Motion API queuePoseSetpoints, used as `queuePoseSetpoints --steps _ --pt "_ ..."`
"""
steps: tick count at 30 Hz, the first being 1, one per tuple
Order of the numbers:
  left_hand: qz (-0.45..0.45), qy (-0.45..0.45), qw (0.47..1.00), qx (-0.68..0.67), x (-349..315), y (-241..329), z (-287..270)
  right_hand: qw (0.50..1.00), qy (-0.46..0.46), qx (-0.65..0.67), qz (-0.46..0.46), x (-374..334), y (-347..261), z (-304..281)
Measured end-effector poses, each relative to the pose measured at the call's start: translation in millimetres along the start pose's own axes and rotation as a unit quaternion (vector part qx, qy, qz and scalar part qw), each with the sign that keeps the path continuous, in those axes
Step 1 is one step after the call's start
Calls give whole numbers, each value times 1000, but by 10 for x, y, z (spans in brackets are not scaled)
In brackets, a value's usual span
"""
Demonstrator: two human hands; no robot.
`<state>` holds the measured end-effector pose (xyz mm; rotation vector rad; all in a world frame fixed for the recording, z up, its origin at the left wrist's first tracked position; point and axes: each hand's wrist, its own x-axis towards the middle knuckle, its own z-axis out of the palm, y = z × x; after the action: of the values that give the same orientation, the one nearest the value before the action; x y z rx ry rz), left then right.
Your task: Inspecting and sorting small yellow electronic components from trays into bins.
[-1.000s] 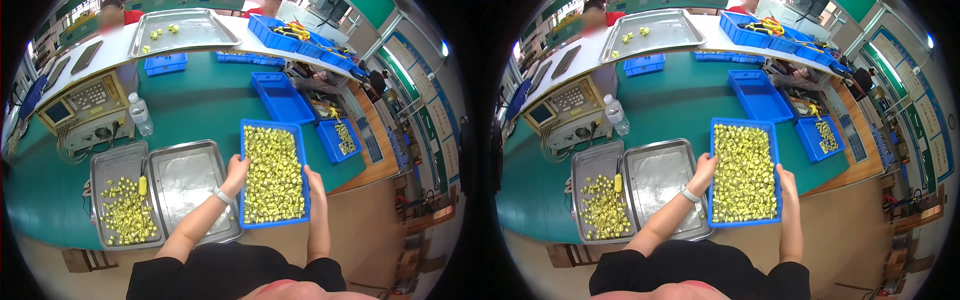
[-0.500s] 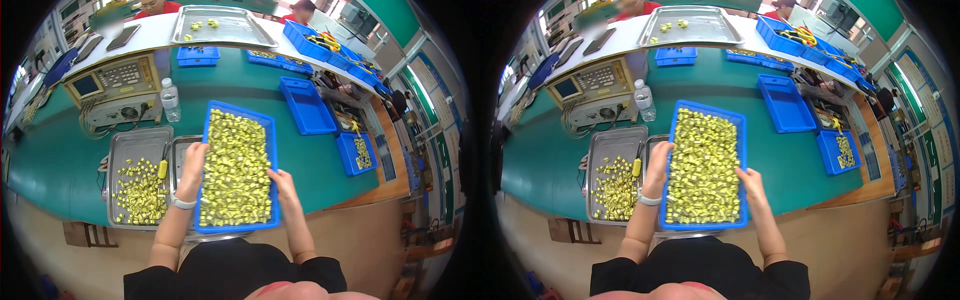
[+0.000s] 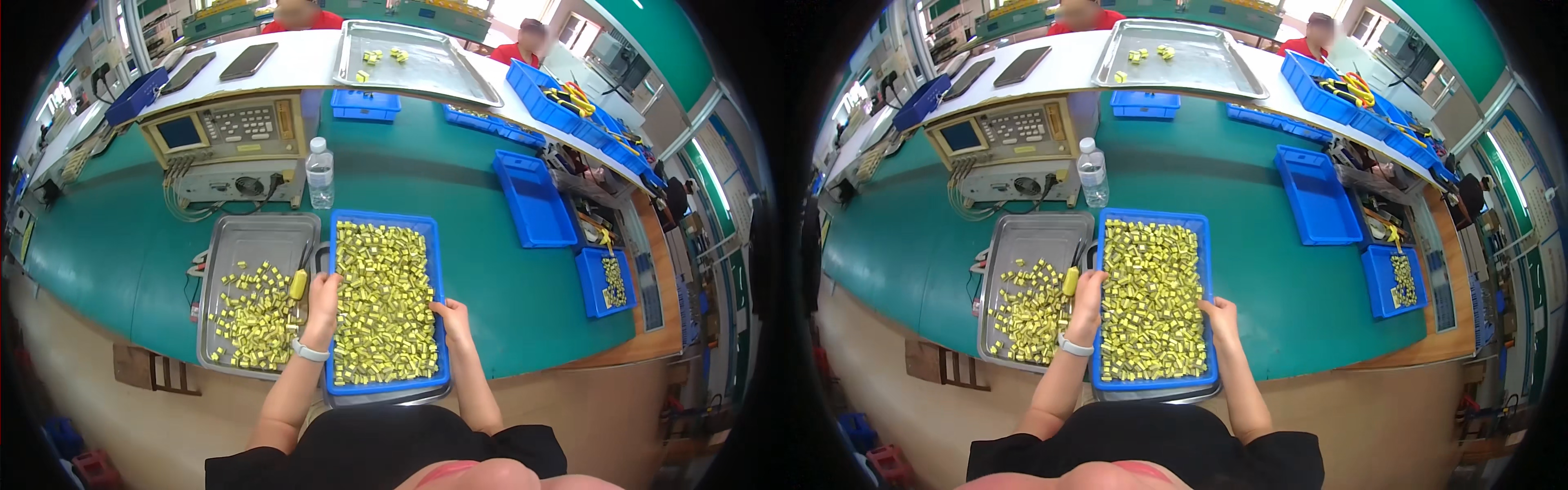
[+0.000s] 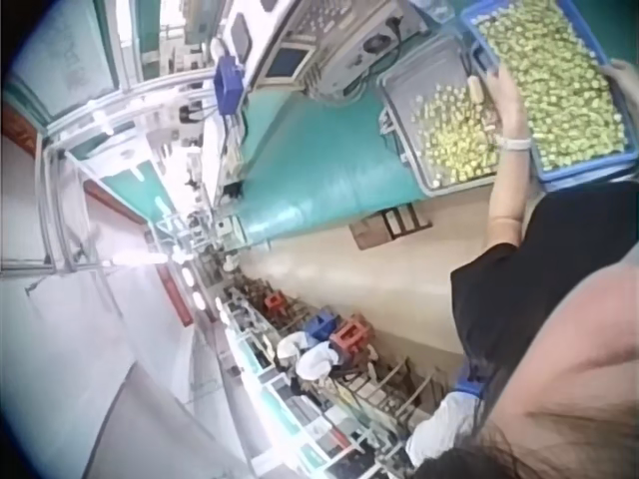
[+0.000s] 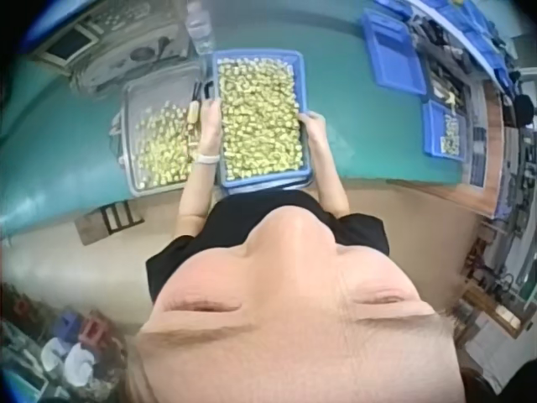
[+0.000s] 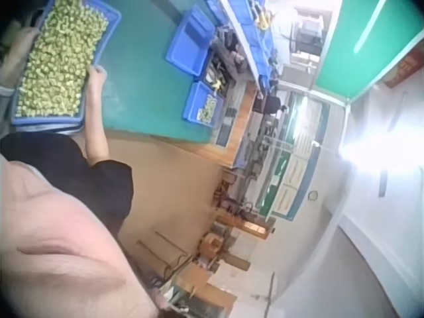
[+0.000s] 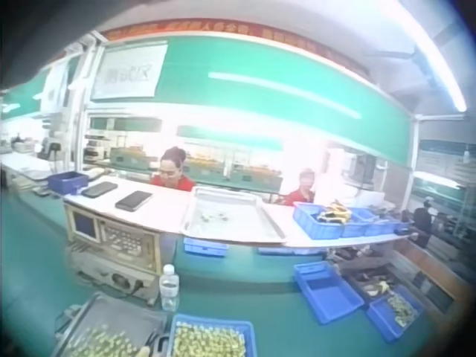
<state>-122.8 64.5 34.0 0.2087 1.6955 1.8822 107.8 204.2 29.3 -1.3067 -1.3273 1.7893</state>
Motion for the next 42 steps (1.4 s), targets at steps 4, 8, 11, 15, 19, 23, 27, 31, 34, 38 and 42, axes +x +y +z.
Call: queuePoseSetpoints --steps 4,8,11,15,19,23,27,31,34,38,42 --pt "-30 -22 999 8 12 -180 278 999 32 -28 5 62 15 -328" --pt "-45 -32 998 -1 14 -219 515 997 58 -39 -22 132 -52 -549" --pt "-50 -46 998 -13 4 -167 631 996 65 -51 -28 154 -128 -609" --pt "-10 -44 999 -29 -14 11 721 988 107 -75 -84 129 -322 -518" --pt "50 -33 998 -22 -81 231 733 981 97 -76 -148 147 -469 -465" --pt "72 -25 996 -43 -96 330 655 979 73 -115 -152 226 -682 -395" --pt "45 -21 997 -51 51 331 620 978 51 -167 -118 358 -834 -346" --pt "49 -39 998 -4 470 265 604 995 8 -60 -75 554 -715 -153" --pt "50 -36 998 33 655 294 687 998 7 -11 -67 708 -585 -157" --pt "33 -44 997 62 924 2 685 995 24 -59 -81 954 -361 -208" --pt "16 -9 991 135 961 -86 801 983 81 -129 -98 1104 -218 -295"
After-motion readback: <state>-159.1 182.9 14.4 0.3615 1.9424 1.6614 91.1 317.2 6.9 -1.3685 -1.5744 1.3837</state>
